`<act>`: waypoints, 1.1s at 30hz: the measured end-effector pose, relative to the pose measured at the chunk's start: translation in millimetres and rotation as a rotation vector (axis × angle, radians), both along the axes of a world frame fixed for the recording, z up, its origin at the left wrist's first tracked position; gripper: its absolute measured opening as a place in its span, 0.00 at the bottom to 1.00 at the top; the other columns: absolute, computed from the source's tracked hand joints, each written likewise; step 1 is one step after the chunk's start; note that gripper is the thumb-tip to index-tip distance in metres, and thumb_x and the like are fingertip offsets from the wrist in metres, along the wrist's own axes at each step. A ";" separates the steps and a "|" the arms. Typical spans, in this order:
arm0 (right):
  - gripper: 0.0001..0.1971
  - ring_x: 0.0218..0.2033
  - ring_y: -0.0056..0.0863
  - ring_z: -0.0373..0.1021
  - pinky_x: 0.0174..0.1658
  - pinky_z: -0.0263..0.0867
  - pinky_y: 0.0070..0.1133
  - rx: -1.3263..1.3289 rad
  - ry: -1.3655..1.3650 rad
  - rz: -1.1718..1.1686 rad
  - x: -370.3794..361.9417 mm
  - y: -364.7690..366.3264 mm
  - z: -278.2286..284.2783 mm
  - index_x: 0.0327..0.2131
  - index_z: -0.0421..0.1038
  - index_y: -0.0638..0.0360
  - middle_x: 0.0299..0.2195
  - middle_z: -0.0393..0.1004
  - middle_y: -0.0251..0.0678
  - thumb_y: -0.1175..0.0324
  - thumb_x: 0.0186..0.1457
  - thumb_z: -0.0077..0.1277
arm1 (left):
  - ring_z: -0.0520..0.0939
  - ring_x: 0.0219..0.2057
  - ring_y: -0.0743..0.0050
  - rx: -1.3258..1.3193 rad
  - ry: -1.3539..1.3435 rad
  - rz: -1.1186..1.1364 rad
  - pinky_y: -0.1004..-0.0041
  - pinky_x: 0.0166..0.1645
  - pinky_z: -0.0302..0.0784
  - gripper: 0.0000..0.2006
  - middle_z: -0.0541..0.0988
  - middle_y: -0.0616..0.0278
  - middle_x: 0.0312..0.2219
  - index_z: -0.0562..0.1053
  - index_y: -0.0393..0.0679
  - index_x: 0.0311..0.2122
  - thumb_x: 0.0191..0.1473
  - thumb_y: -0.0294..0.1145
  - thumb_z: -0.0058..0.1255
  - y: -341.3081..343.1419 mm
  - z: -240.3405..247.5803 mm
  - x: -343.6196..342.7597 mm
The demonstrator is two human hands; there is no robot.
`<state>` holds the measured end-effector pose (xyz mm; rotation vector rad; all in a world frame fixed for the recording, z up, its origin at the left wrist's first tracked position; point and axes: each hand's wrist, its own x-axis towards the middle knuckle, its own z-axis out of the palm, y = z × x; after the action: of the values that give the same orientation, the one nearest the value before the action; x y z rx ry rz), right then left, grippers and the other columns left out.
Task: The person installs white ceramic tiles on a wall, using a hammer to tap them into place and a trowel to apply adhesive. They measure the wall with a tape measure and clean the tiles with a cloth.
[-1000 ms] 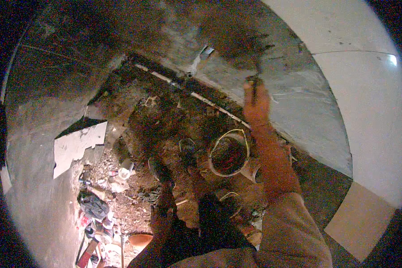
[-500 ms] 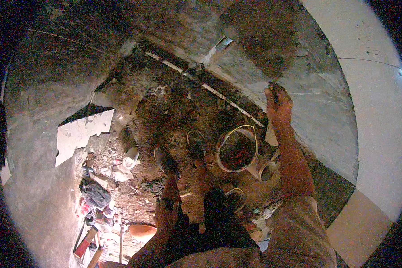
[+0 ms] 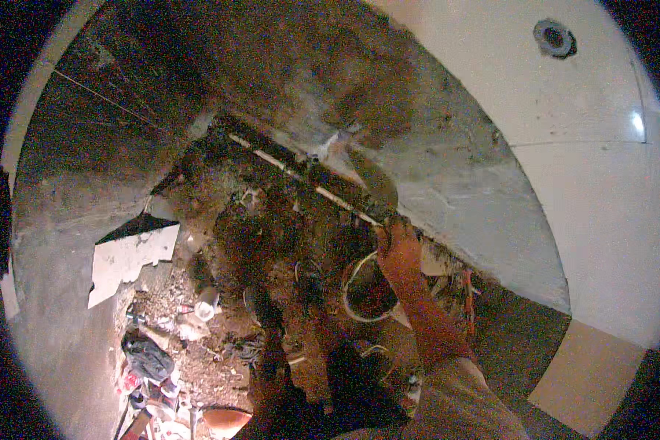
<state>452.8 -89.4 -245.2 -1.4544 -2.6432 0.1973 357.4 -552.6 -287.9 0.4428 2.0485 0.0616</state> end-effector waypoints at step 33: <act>0.10 0.28 0.20 0.65 0.32 0.62 0.20 -0.076 0.645 0.035 -147.9 94.4 79.3 0.39 0.74 0.66 0.24 0.69 0.30 0.71 0.57 0.60 | 0.63 0.64 0.36 -0.107 -0.058 0.192 0.48 0.63 0.66 0.44 0.61 0.33 0.64 0.58 0.32 0.65 0.55 0.58 0.54 20.2 58.9 -38.2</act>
<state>304.9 5.0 -165.9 -1.1119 -2.1464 0.6525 319.2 -532.5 -228.9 0.1747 2.0204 0.0796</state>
